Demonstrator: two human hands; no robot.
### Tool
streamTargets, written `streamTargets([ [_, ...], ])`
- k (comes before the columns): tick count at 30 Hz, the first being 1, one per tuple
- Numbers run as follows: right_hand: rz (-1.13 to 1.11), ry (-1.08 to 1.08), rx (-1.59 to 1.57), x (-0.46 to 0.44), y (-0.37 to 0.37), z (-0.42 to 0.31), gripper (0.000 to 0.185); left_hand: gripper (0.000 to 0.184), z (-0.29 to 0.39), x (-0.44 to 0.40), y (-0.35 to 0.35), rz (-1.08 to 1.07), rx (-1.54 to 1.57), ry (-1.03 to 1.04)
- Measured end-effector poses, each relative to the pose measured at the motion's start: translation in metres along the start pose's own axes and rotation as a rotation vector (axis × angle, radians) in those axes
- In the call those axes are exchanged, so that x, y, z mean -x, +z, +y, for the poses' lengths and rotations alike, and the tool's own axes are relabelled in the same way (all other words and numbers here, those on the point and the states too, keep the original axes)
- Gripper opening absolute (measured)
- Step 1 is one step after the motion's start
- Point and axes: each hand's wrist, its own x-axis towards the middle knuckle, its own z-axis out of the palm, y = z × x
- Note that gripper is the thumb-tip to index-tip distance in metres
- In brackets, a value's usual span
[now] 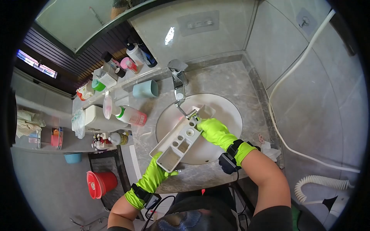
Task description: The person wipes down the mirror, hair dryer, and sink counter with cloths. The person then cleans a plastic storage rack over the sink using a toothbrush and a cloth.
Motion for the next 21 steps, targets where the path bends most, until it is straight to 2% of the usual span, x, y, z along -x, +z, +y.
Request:
streamTargets([
  [2,0.040,-0.004,-0.203,0.004,-0.001,-0.002,0.019,0.062,-0.002,-0.003,0.000,0.197,0.276,-0.174],
  [3,0.060,-0.008,-0.306,0.005,-0.001,-0.002,0.021,0.061,0.002,-0.002,0.002,0.197,0.242,-0.157],
  [6,0.087,0.353,-0.847,0.011,0.007,0.011,0.022,0.058,0.013,-0.005,0.003,0.168,0.197,-0.130],
  [7,0.339,0.212,-0.822,0.015,0.014,0.021,0.021,0.058,0.013,-0.008,-0.006,0.142,0.217,-0.135],
  [10,0.552,0.306,-0.379,0.015,-0.016,0.009,0.027,0.056,0.013,-0.011,-0.024,0.060,0.326,-0.142],
  [11,0.591,0.286,-0.355,0.019,-0.022,0.009,0.040,0.055,0.017,-0.011,-0.031,0.006,0.369,-0.160],
  [13,0.430,0.458,-0.534,0.025,-0.032,0.006,0.045,0.055,0.013,-0.015,-0.038,-0.041,0.460,-0.194],
  [16,0.221,0.601,-0.955,0.041,-0.023,0.027,0.064,0.054,0.034,-0.012,-0.026,-0.135,0.300,-0.208],
  [17,0.152,0.628,-1.120,0.044,-0.014,0.037,0.071,0.054,0.031,-0.015,-0.026,-0.129,0.170,-0.103],
  [18,0.166,0.625,-1.186,0.045,-0.007,0.041,0.073,0.054,0.025,-0.021,-0.028,-0.121,0.040,0.000],
  [20,0.187,0.629,-1.317,0.047,0.004,0.049,0.077,0.049,0.020,-0.025,-0.032,-0.122,0.032,0.018],
  [21,0.179,0.622,-1.366,0.046,0.005,0.055,0.081,0.044,0.023,-0.028,-0.037,-0.136,0.152,-0.064],
])
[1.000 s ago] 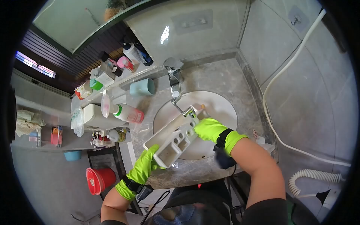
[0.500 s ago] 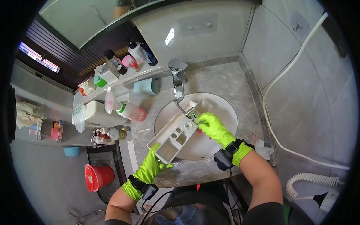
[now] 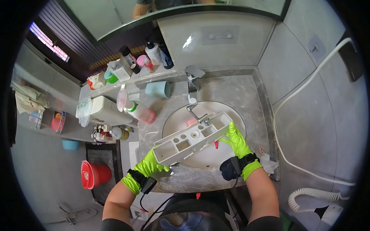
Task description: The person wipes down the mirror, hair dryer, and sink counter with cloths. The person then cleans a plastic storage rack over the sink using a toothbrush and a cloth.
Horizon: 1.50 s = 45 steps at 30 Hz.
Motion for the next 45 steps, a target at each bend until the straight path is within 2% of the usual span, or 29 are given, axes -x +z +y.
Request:
streamTargets([
  [3,0.103,0.035,-0.069,-0.008,-0.003,0.002,0.080,0.044,0.009,-0.004,-0.001,-0.054,0.143,-0.115],
  [6,0.319,0.081,-0.053,-0.012,0.013,0.001,0.077,0.046,0.003,-0.005,0.008,0.063,0.252,-0.184],
  [9,0.207,0.047,-0.189,-0.051,-0.021,0.040,0.066,0.047,-0.005,0.002,0.015,0.180,0.232,-0.170],
  [10,0.040,-0.223,0.365,-0.069,-0.049,0.068,0.060,0.043,-0.006,0.007,0.019,0.188,0.291,-0.159],
  [11,0.029,-0.570,0.868,-0.088,-0.076,0.095,0.055,0.044,-0.006,0.015,0.022,0.226,0.207,-0.119],
  [12,-0.003,-0.633,0.994,-0.067,-0.048,0.066,0.054,0.044,-0.005,0.025,0.025,0.263,0.122,-0.080],
  [15,-0.070,-0.217,0.592,-0.056,0.000,0.051,0.061,0.044,0.005,0.054,0.053,0.393,-0.167,0.078],
  [17,-0.006,0.197,0.224,-0.035,0.033,0.029,0.067,0.043,0.006,0.062,0.065,0.486,-0.311,0.190],
  [18,0.061,0.239,0.227,-0.023,0.060,0.013,0.061,0.050,0.010,0.065,0.068,0.505,-0.258,0.189],
  [21,0.056,-0.158,0.593,-0.015,0.063,0.013,0.064,0.052,0.006,0.057,0.068,0.454,-0.382,0.488],
  [24,0.050,-0.198,0.368,-0.014,0.061,0.016,0.062,0.057,0.024,0.061,0.063,0.557,-0.913,0.494],
  [25,0.047,-0.211,0.291,-0.014,0.061,0.018,0.063,0.059,0.028,0.060,0.065,0.574,-0.985,0.491],
  [27,0.025,-0.104,0.283,-0.019,0.054,0.022,0.060,0.062,0.034,0.057,0.070,0.610,-1.132,0.480],
  [28,0.014,-0.050,0.278,-0.022,0.049,0.026,0.058,0.053,0.035,0.056,0.077,0.626,-1.102,0.509],
  [31,-0.020,-0.101,0.104,-0.032,0.031,0.046,0.054,0.054,0.040,0.054,0.092,0.660,-1.184,0.511],
  [34,0.153,-0.110,0.545,-0.021,0.039,0.023,0.050,0.050,0.025,0.039,0.074,0.597,-1.033,0.478],
  [37,0.176,-0.209,0.201,-0.009,0.041,0.000,0.048,0.042,0.011,0.024,0.059,0.424,-0.375,0.406],
  [41,0.145,-0.305,0.190,0.009,0.024,-0.028,0.049,0.036,0.001,0.019,0.043,0.294,-0.273,0.129],
  [45,0.267,-0.361,0.331,0.020,0.017,-0.046,0.047,0.039,-0.012,0.002,0.040,0.148,-0.109,0.026],
])
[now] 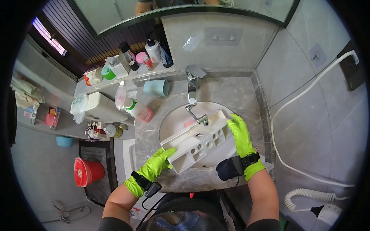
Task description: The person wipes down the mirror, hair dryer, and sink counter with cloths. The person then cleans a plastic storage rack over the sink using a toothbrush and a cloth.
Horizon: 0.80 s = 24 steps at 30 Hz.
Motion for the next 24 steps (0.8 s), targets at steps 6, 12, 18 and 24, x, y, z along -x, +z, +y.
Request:
streamTargets([
  [6,0.118,-0.075,0.042,0.003,-0.011,-0.020,0.040,0.045,-0.011,-0.056,-0.012,-0.124,0.096,0.047],
  [12,0.181,-0.109,0.051,0.023,-0.010,-0.029,0.040,0.045,-0.028,-0.117,-0.026,-0.015,0.226,0.060],
  [18,0.206,-0.171,0.110,0.047,-0.011,-0.017,0.044,0.045,-0.022,-0.145,-0.030,0.100,-0.147,0.102],
  [24,0.233,-0.095,0.271,0.061,-0.031,-0.025,0.049,0.038,-0.009,-0.134,-0.020,0.048,-0.330,0.220],
])
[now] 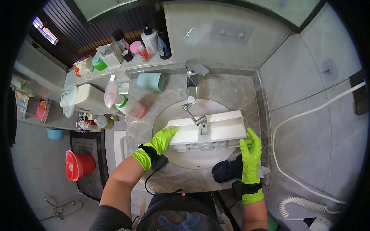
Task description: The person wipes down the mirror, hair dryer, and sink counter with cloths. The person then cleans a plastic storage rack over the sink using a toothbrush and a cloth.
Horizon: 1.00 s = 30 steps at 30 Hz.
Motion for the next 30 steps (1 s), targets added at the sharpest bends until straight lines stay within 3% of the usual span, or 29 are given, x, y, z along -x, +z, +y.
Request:
streamTargets([
  [2,0.010,-0.200,0.252,-0.003,-0.002,-0.011,0.049,0.038,0.011,-0.001,0.005,-0.022,-0.170,0.025],
  [4,0.023,-0.469,0.444,-0.014,-0.003,-0.018,0.049,0.037,0.002,-0.018,0.013,-0.045,0.042,-0.021],
  [8,0.097,-0.302,0.296,-0.030,-0.015,-0.011,0.051,0.037,0.022,-0.021,0.021,-0.103,0.270,-0.088],
  [14,-0.112,-0.011,0.068,-0.013,-0.018,-0.040,0.062,0.038,0.053,-0.010,0.031,-0.216,0.128,-0.148],
  [16,-0.033,0.111,-0.156,-0.002,-0.015,-0.042,0.061,0.039,0.057,-0.004,0.042,-0.178,0.052,-0.030],
  [20,0.056,0.019,-0.284,0.011,-0.025,-0.026,0.072,0.043,0.024,-0.028,0.060,-0.222,0.049,0.079],
  [21,0.061,0.006,-0.336,0.013,-0.025,-0.030,0.079,0.044,0.023,-0.025,0.065,-0.249,0.175,0.064],
  [24,0.088,-0.017,-0.418,0.012,-0.024,-0.032,0.080,0.048,0.051,-0.017,0.071,-0.229,0.246,-0.525],
  [25,0.090,-0.012,-0.407,0.012,-0.023,-0.032,0.080,0.051,0.043,-0.013,0.075,-0.221,0.398,-0.445],
  [28,0.117,-0.014,-0.351,0.016,-0.020,-0.028,0.080,0.049,0.004,-0.025,0.081,-0.031,0.475,-0.419],
  [30,0.164,-0.046,-0.278,0.024,-0.011,-0.015,0.081,0.046,-0.029,-0.037,0.093,0.094,0.770,-0.259],
])
